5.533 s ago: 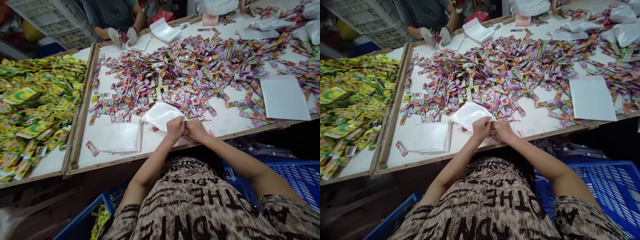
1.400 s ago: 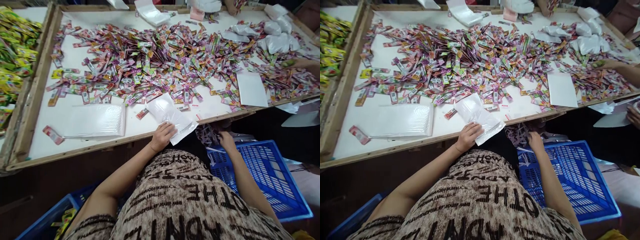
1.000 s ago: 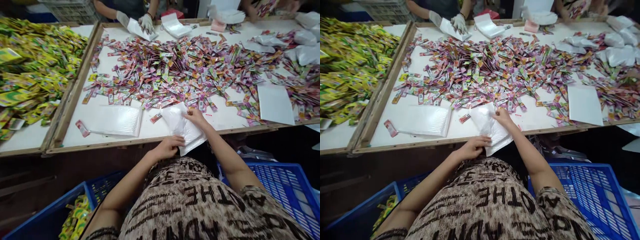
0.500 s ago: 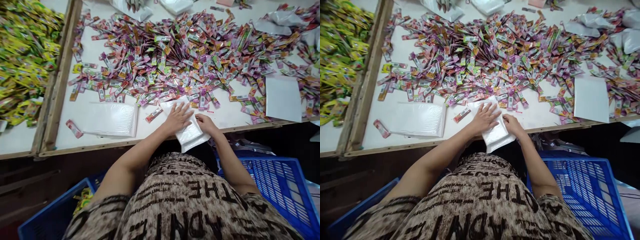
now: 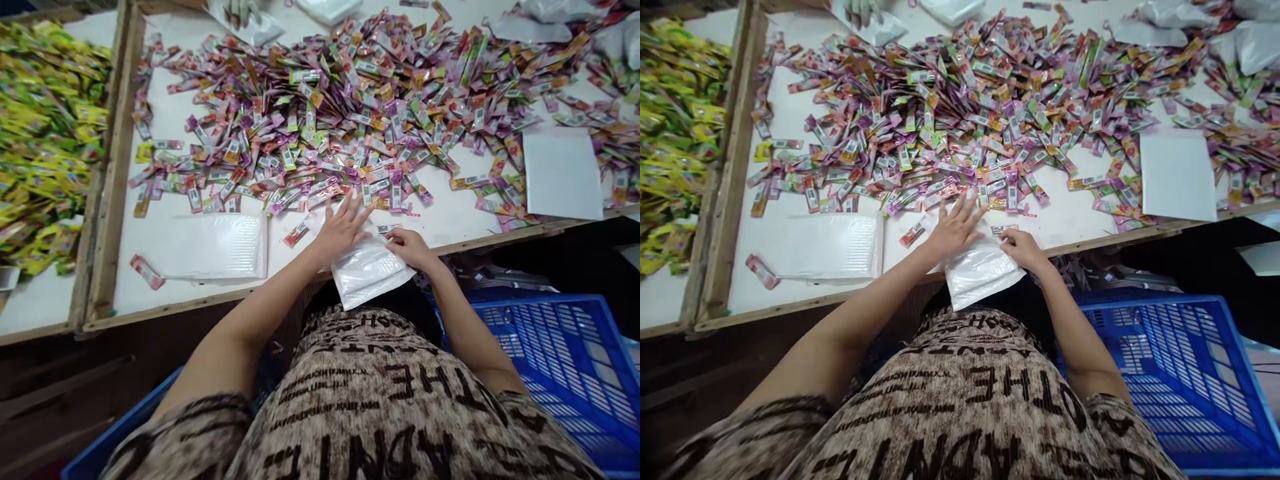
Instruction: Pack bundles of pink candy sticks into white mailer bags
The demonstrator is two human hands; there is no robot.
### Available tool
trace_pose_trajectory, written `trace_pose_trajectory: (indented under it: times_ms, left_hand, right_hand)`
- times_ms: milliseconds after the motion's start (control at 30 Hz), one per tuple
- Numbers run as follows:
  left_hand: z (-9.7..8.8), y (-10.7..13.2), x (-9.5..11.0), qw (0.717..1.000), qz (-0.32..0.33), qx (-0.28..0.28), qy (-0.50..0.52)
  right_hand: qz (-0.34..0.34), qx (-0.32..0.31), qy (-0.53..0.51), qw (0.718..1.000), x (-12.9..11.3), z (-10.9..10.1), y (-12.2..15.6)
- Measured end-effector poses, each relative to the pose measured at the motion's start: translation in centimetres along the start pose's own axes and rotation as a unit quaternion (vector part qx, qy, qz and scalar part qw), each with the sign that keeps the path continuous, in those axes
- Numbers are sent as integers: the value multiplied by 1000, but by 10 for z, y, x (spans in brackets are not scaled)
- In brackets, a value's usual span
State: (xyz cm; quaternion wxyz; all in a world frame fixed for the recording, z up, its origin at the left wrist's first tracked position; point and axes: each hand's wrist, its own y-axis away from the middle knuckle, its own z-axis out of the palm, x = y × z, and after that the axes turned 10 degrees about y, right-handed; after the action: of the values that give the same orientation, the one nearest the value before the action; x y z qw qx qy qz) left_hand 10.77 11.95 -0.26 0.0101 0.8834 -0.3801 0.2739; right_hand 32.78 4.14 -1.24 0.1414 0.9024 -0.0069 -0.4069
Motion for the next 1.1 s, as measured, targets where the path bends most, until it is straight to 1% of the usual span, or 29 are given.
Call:
trace_pose_trajectory:
  times_ms: [33,67,100,167,233,333,400,467,500,533,567,600,633,667,700,733,767,800,833,867,900,933,967,1000,1033,1067,1100]
  left_hand:
    - [2,-1,0,1000,0,-6,-4]
    - [4,-4,0,1000,-2,-12,-6]
    - [6,-9,0,1000,-5,-19,-6]
    - [9,-21,2,1000,-4,-30,-1]
    - [10,-28,3,1000,3,-25,4]
    - [11,-26,3,1000,-2,-7,5]
    - [13,-27,3,999,-25,-26,6]
    - [15,-36,4,997,-47,-59,3]
    - [15,-42,4,997,-46,-69,1]
    - [14,-46,5,997,-36,-68,-2]
    - [12,-47,6,998,-19,-52,-3]
    - [8,-44,7,1000,2,-21,0]
    - [4,-36,8,1000,23,19,8]
    - [0,-22,11,997,42,62,22]
    - [-4,-5,13,993,60,98,41]
    - [-7,15,17,988,81,116,63]
    - [-8,36,22,984,116,106,85]
    - [-7,56,27,981,153,68,102]
    - [-4,74,33,977,186,18,108]
    - [2,89,39,974,202,-21,101]
    - [9,99,44,974,205,-34,87]
    - [18,105,49,977,201,-26,71]
    - [27,108,52,980,191,3,56]
    - [36,108,55,981,182,42,45]
    - [43,107,56,980,177,80,39]
    - [48,105,58,978,175,109,39]
    - [51,103,59,975,177,129,42]
  right_hand:
    - [-6,-13,6,1000,-2,0,1]
    - [-6,-13,20,1000,-4,0,2]
    - [3,2,41,999,-5,0,2]
    - [29,60,82,994,-5,-1,2]
    - [38,92,90,991,-4,0,2]
    - [17,67,79,994,-5,1,3]
    - [19,60,82,995,-7,1,3]
    - [34,76,89,992,-7,-2,1]
    - [42,86,92,991,-6,-5,0]
    - [47,91,94,990,-4,-10,0]
    - [46,91,95,990,-1,-15,-1]
    - [43,87,98,990,2,-21,0]
    - [38,81,102,991,5,-27,2]
    - [32,76,107,991,8,-34,6]
    - [21,79,112,990,8,-40,10]
    - [6,95,118,988,7,-45,15]
    - [-16,122,123,985,3,-48,20]
    - [-45,152,122,980,-2,-49,24]
    - [-81,171,112,975,-9,-47,27]
    - [-118,168,94,974,-17,-43,28]
    - [-148,137,71,977,-24,-38,28]
    - [-165,85,47,982,-29,-31,25]
    - [-166,21,23,986,-32,-26,21]
    - [-153,-43,-1,987,-33,-22,16]
    - [-130,-92,-26,987,-31,-22,11]
    - [-106,-123,-50,985,-27,-25,7]
    - [-88,-140,-72,984,-21,-31,5]
